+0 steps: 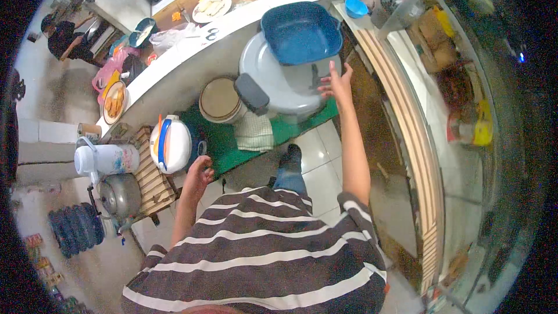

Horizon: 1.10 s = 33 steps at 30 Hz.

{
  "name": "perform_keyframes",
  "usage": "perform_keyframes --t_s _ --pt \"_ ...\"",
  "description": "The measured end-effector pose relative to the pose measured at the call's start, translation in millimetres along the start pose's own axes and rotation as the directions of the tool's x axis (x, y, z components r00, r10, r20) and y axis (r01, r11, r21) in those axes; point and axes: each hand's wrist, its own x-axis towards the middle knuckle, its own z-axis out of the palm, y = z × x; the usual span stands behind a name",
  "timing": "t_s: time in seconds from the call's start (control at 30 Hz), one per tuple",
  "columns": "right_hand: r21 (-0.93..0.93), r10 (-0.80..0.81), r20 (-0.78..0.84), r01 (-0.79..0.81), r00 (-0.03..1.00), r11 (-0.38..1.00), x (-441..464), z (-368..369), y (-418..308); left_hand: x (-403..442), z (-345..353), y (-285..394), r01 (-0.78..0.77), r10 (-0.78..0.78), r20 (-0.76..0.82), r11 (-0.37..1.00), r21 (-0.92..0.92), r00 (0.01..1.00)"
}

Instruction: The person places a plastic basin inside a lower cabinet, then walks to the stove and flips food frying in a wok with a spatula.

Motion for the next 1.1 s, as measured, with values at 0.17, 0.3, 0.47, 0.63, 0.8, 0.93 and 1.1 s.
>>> perform_keyframes --t_s 0.17,0.3,0.47,0.63,0.8,0.93,1.1 --pt "-0.053 0.175 0.058 -0.172 0.983 0.984 88.6 -4.4 -8.4 32.8 77.6 11.0 -0.003 0.003 0.019 0.999 0.034 1.000" --pt "0.098 0.134 0.218 -0.158 0.967 0.983 115.9 -8.2 10.6 74.8 121.5 24.2 -0.028 0.018 0.084 0.993 0.111 0.996" --pt "0.180 -0.021 0.207 -0.017 0.978 0.984 69.1 -13.9 -11.2 96.0 177.6 48.2 -0.093 0.077 0.107 0.983 0.156 0.991" --pt "0.162 -0.023 0.319 -0.030 0.947 0.986 -46.1 -27.7 -34.7 64.5 216.1 50.1 -0.218 0.205 0.163 0.974 0.067 0.965" --pt "0.169 -0.125 0.301 0.076 0.945 0.983 -142.6 -33.1 -5.6 35.5 154.8 1.2 -0.406 0.395 0.137 0.756 0.513 0.908" --pt "0.209 -0.177 0.363 0.105 0.915 0.972 -215.3 -50.0 23.3 -15.1 135.3 -21.2 -0.522 0.545 0.046 0.772 0.364 0.837" --pt "0.103 -0.014 0.248 -0.012 0.969 0.995 -326.6 -93.1 95.9 -47.4 76.0 -53.4 -0.674 0.665 0.490 0.028 0.738 0.564"
